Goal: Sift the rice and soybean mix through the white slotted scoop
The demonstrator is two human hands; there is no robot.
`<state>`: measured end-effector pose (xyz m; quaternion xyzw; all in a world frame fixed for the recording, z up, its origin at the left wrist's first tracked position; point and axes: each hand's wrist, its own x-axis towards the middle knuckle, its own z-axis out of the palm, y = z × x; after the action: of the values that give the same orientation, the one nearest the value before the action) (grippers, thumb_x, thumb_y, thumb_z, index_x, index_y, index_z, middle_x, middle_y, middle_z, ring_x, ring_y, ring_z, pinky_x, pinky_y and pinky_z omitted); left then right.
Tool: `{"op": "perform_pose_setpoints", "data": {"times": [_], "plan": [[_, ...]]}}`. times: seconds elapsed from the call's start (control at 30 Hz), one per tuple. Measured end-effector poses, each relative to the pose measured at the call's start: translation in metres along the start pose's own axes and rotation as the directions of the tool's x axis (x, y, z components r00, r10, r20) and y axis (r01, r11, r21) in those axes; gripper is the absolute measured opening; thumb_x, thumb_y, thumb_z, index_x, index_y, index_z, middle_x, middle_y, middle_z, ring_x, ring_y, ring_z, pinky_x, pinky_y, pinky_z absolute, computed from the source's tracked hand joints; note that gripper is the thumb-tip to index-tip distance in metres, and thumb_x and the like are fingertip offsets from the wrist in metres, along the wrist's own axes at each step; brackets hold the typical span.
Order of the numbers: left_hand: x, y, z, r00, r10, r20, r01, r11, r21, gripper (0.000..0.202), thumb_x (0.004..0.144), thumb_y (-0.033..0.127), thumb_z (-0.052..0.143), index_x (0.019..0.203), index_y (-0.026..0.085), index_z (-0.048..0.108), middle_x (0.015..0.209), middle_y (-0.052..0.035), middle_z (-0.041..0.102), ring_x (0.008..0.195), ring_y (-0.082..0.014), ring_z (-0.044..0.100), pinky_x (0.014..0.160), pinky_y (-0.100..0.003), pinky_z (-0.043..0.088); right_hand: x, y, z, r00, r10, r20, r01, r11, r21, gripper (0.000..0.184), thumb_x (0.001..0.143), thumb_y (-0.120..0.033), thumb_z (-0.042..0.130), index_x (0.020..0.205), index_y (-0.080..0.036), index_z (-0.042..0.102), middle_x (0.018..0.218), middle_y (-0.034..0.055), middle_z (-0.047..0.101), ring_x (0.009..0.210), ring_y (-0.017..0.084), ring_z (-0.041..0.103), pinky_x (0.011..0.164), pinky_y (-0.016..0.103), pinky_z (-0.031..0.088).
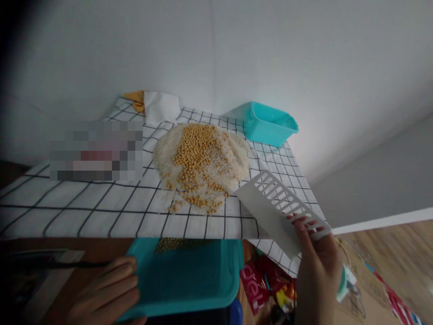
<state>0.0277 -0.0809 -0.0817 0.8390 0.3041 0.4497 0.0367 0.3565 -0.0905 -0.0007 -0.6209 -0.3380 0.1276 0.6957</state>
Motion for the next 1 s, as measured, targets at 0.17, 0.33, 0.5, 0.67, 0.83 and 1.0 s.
{"op": "perform_pose_setpoints", "data": {"times": [0.17, 0.33, 0.5, 0.67, 0.83, 1.0], "plan": [[0.005, 0.0, -0.003, 0.999, 0.051, -0.012, -0.05, 0.998, 0.031, 0.041, 0.099, 0.03, 0.049, 0.059, 0.022, 0.047, 0.053, 0.0034, 0.048, 0.056, -0.0156, 0.051, 0.07, -0.032, 0.05, -0.007, 0.0, 0.026, 0.998, -0.041, 0.051, 0.041, 0.999, -0.015, 0.021, 0.073, -0.032, 0.079, 0.079, -0.017, 0.066, 0.087, 0.0039, 0.069, 0.087, 0.019, 0.065, 0.085, 0.036, 0.051], [0.005, -0.003, -0.001, 0.997, 0.071, 0.033, -0.072, 0.997, 0.042, 0.043, 0.101, 0.033, 0.047, 0.059, 0.022, 0.046, 0.051, 0.0034, 0.049, 0.054, -0.0153, 0.049, 0.067, -0.033, 0.048, -0.01, -0.002, 0.043, 0.996, -0.045, 0.082, 0.047, 0.999, -0.026, 0.025, 0.074, -0.037, 0.077, 0.083, -0.016, 0.069, 0.086, 0.0056, 0.072, 0.08, 0.019, 0.066, 0.077, 0.034, 0.053], [0.003, -0.004, 0.0, 0.997, 0.072, 0.033, -0.074, 0.997, 0.039, 0.044, 0.101, 0.034, 0.046, 0.059, 0.022, 0.045, 0.052, 0.0034, 0.048, 0.055, -0.015, 0.049, 0.068, -0.032, 0.046, -0.012, -0.009, 0.05, 0.992, -0.025, 0.121, 0.025, 1.0, 0.0, 0.023, 0.074, -0.036, 0.078, 0.083, -0.017, 0.07, 0.085, 0.0051, 0.073, 0.08, 0.019, 0.067, 0.077, 0.033, 0.053], [0.005, -0.003, -0.002, 0.997, 0.062, 0.045, -0.063, 0.998, 0.017, 0.043, 0.1, 0.034, 0.048, 0.059, 0.022, 0.045, 0.052, 0.0043, 0.047, 0.054, -0.014, 0.047, 0.069, -0.031, 0.046, -0.013, -0.016, 0.047, 0.983, -0.075, 0.167, 0.062, 0.995, 0.079, 0.017, 0.074, -0.03, 0.078, 0.082, -0.018, 0.069, 0.082, 0.0049, 0.072, 0.08, 0.019, 0.068, 0.076, 0.034, 0.054], [0.005, -0.003, -0.003, 0.998, 0.058, 0.04, -0.059, 0.998, 0.015, 0.039, 0.098, 0.028, 0.05, 0.06, 0.022, 0.045, 0.053, 0.0042, 0.048, 0.056, -0.0144, 0.048, 0.068, -0.03, 0.046, -0.013, -0.02, 0.032, 0.994, -0.043, 0.105, 0.041, 0.999, 0.027, 0.013, 0.078, -0.027, 0.075, 0.084, -0.018, 0.068, 0.086, 0.0046, 0.071, 0.084, 0.019, 0.067, 0.086, 0.038, 0.051], [0.001, -0.003, -0.002, 0.998, 0.047, 0.038, -0.047, 0.999, 0.017, 0.037, 0.098, 0.027, 0.05, 0.061, 0.022, 0.047, 0.054, 0.0039, 0.049, 0.058, -0.0153, 0.05, 0.073, -0.032, 0.047, -0.009, -0.01, 0.011, 1.0, -0.014, 0.027, 0.013, 0.999, 0.047, 0.018, 0.074, -0.026, 0.08, 0.084, -0.017, 0.069, 0.086, 0.0025, 0.068, 0.085, 0.018, 0.065, 0.092, 0.039, 0.048]]}}
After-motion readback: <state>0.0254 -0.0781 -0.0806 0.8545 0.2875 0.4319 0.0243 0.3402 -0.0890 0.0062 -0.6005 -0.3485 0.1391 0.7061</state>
